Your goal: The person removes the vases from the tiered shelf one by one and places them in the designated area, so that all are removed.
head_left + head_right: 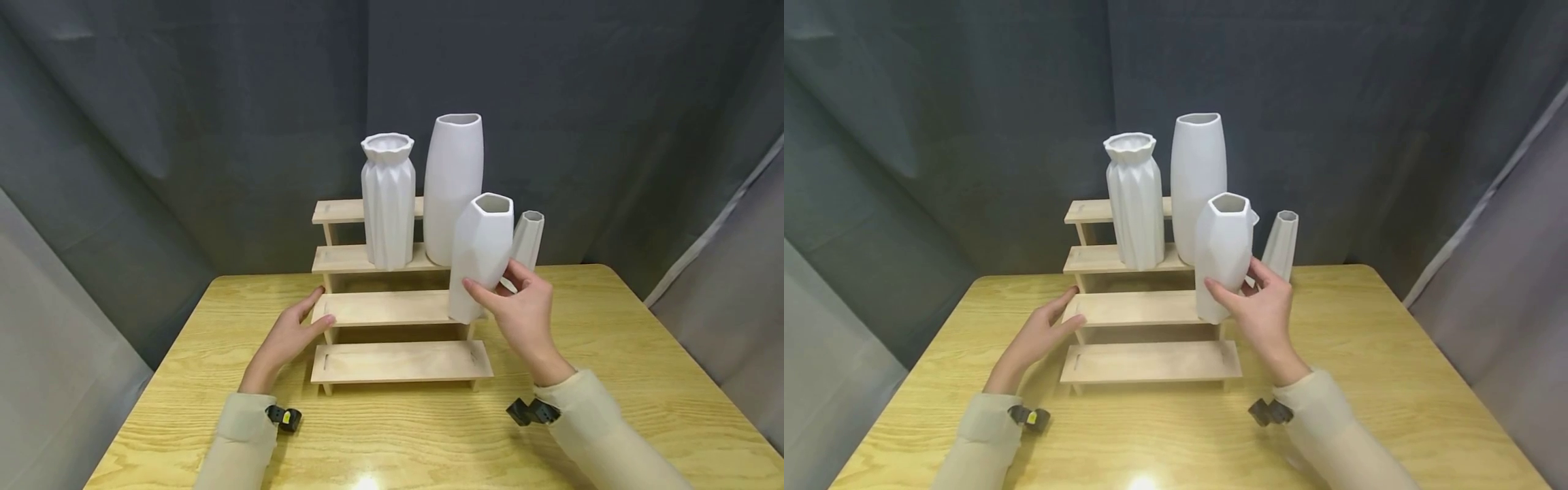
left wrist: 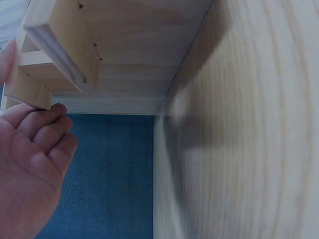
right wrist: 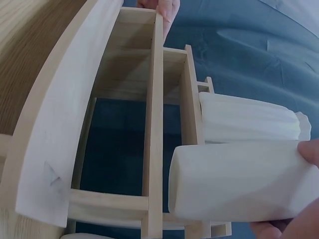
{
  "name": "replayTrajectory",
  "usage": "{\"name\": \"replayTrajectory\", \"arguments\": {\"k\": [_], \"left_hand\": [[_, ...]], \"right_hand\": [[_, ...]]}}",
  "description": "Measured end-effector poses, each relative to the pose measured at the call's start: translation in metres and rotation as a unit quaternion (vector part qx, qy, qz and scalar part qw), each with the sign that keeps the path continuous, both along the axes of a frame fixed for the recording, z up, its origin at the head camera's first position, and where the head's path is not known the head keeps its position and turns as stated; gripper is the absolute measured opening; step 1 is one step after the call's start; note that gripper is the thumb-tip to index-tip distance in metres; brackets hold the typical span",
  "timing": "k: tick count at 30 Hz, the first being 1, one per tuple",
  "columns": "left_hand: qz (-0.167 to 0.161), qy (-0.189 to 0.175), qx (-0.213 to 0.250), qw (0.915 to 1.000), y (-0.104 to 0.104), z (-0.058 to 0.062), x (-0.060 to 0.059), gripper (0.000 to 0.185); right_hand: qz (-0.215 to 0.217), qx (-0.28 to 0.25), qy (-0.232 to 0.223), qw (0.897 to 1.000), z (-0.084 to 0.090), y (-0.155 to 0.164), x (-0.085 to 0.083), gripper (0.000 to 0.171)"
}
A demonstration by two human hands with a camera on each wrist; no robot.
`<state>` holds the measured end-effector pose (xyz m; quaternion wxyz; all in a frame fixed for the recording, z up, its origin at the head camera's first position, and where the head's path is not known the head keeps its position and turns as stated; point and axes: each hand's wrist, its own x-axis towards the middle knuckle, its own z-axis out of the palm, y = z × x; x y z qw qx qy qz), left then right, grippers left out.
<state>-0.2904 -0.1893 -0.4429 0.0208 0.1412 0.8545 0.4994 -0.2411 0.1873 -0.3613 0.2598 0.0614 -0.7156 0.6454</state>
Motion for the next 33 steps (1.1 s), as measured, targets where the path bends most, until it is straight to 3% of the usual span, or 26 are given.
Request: {"name": "replayTrajectory", "arguments": {"k": [16,33], "left_hand": [[0.0,0.009,-0.01,0.9999,-0.001,-0.003,-0.002,0.082],[-0.004,0.004,-0.004,1.0,-0.001,-0.003,-0.001,0.084]], "right_hand": [[-0.03,0.008,0.011,0.999,-0.003,0.019,0.016,0.049],[-0.047,-0.03,0.001,0.998,-0.005,0.04,0.025,0.052]]}}
